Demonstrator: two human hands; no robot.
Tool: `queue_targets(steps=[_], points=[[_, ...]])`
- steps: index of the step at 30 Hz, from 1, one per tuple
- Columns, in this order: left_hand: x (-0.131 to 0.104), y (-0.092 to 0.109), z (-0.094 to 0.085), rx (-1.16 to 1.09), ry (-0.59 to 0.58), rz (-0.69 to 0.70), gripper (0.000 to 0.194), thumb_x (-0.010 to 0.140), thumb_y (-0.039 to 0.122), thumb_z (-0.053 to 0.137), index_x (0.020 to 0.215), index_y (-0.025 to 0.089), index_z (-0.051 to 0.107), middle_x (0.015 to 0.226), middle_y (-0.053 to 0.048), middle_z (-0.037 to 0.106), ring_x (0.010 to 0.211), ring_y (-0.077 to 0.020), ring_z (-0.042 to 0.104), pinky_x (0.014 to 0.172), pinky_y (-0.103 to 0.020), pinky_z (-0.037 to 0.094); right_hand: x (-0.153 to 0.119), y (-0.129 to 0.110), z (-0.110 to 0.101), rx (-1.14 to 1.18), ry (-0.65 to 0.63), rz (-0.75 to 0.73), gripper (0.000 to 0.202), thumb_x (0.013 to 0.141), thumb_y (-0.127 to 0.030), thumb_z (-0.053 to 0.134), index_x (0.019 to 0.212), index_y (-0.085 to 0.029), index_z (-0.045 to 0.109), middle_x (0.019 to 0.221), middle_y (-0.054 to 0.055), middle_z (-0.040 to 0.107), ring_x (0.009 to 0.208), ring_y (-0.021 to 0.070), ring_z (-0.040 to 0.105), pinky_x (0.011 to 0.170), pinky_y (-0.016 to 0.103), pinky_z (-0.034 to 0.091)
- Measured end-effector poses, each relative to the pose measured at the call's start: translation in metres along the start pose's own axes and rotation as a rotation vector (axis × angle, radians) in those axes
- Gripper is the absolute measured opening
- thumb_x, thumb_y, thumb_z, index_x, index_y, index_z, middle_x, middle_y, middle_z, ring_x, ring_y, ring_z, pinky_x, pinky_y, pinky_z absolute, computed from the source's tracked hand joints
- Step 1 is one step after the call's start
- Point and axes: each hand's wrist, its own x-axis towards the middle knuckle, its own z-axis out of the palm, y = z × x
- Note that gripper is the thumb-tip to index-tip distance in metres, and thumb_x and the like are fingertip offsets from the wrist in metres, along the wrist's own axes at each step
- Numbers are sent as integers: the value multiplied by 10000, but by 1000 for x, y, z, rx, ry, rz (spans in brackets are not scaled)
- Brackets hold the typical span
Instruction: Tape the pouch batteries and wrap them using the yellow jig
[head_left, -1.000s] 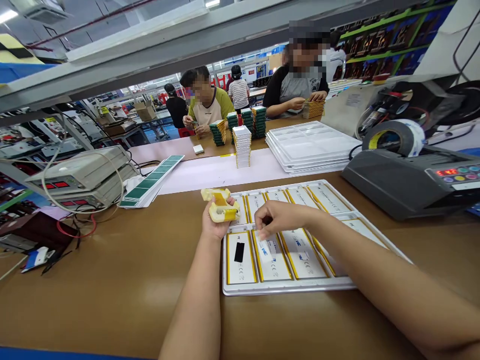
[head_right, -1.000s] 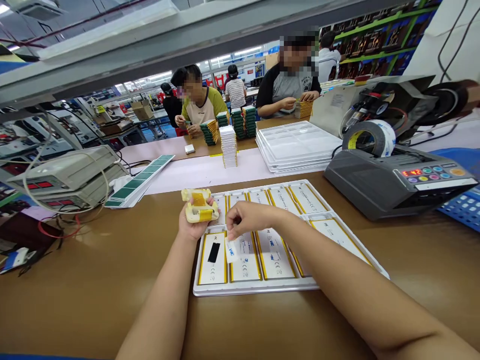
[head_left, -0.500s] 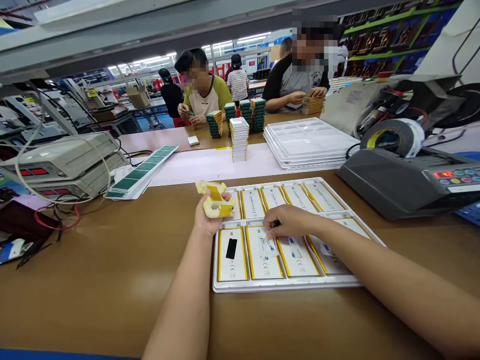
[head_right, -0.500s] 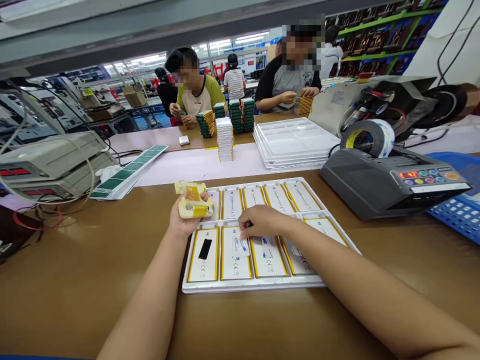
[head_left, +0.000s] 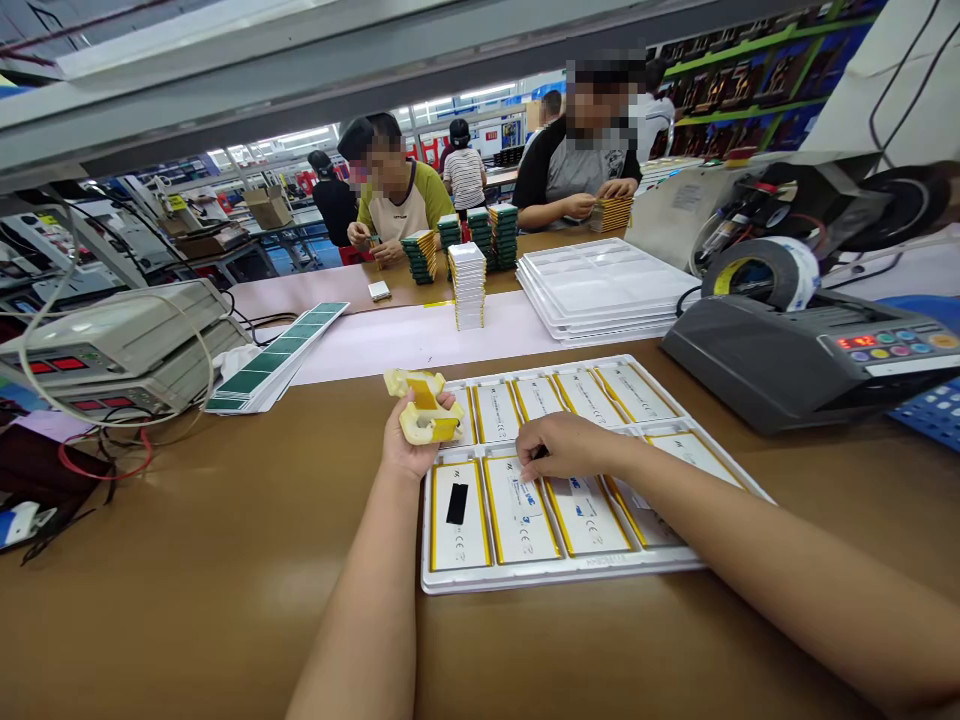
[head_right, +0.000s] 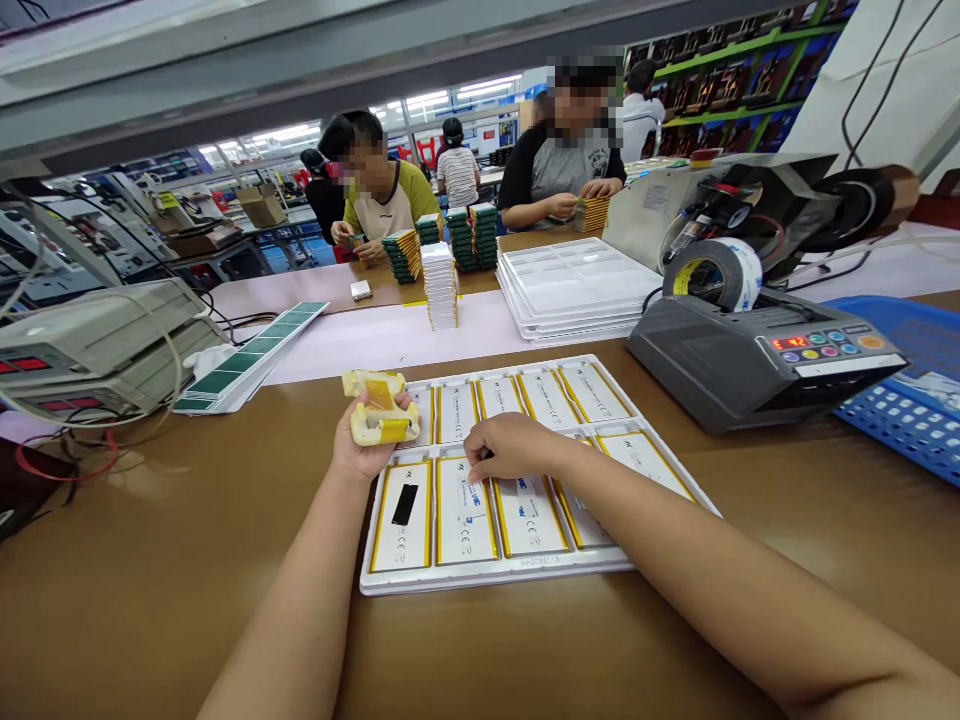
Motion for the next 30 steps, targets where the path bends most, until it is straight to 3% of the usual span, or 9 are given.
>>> queue_targets(steps=[7, 12, 15, 19, 22, 27, 30], points=[[0, 1, 0, 16, -12, -12, 304, 727, 299, 508, 977, 128, 533, 836, -98, 601, 817, -209, 584, 703, -363, 483, 1, -10, 3, 94, -24, -16, 209, 638, -394, 619, 607, -191, 581, 646, -22, 593, 613, 110, 497, 554, 221, 321], [-1, 2, 1, 33, -8, -19, 308, 734, 297, 496, 984, 119, 524, 821, -97, 605, 806, -212, 587, 714, -386, 479, -18, 5, -20, 526, -216, -163, 310, 596, -443, 641, 634, -145, 565, 611, -15, 553, 582, 95, 483, 561, 219, 362], [-1, 2, 2, 49, -5, -17, 310, 734, 296, 500, 985, 117, 522, 819, -96, 608, 799, -213, 590, 711, -393, 480, -33, 26, -33, 405, -149, -15, 304, 597, -441, 638, 624, -145, 573, 597, -19, 547, 566, 95, 469, 541, 219, 342], [-1, 3, 4, 57, -9, -24, 282, 728, 272, 513, 959, 113, 535, 832, -103, 605, 796, -201, 593, 707, -365, 485, -41, 44, -29, 118, -24, 140, 248, 631, -432, 607, 652, -185, 603, 632, -28, 579, 582, 101, 467, 530, 217, 308], [0, 3, 3, 50, -4, -20, 276, 724, 260, 518, 955, 111, 537, 871, -113, 600, 809, -199, 592, 704, -351, 489, -39, 46, -22, 70, -21, 125, 225, 653, -427, 587, 664, -203, 610, 667, -32, 601, 596, 101, 480, 537, 214, 306], [1, 3, 2, 33, -9, -30, 307, 732, 267, 505, 983, 92, 526, 901, -124, 590, 837, -207, 588, 718, -356, 490, -38, 47, -20, 130, -136, 80, 252, 633, -447, 604, 683, -201, 624, 667, -27, 608, 592, 106, 494, 536, 214, 315], [0, 3, 3, 34, 4, -44, 315, 740, 269, 496, 998, 90, 517, 905, -128, 593, 834, -210, 591, 717, -361, 491, -38, 47, -20, 114, -52, 116, 240, 653, -441, 589, 689, -207, 623, 703, -22, 618, 620, 112, 504, 548, 217, 315]])
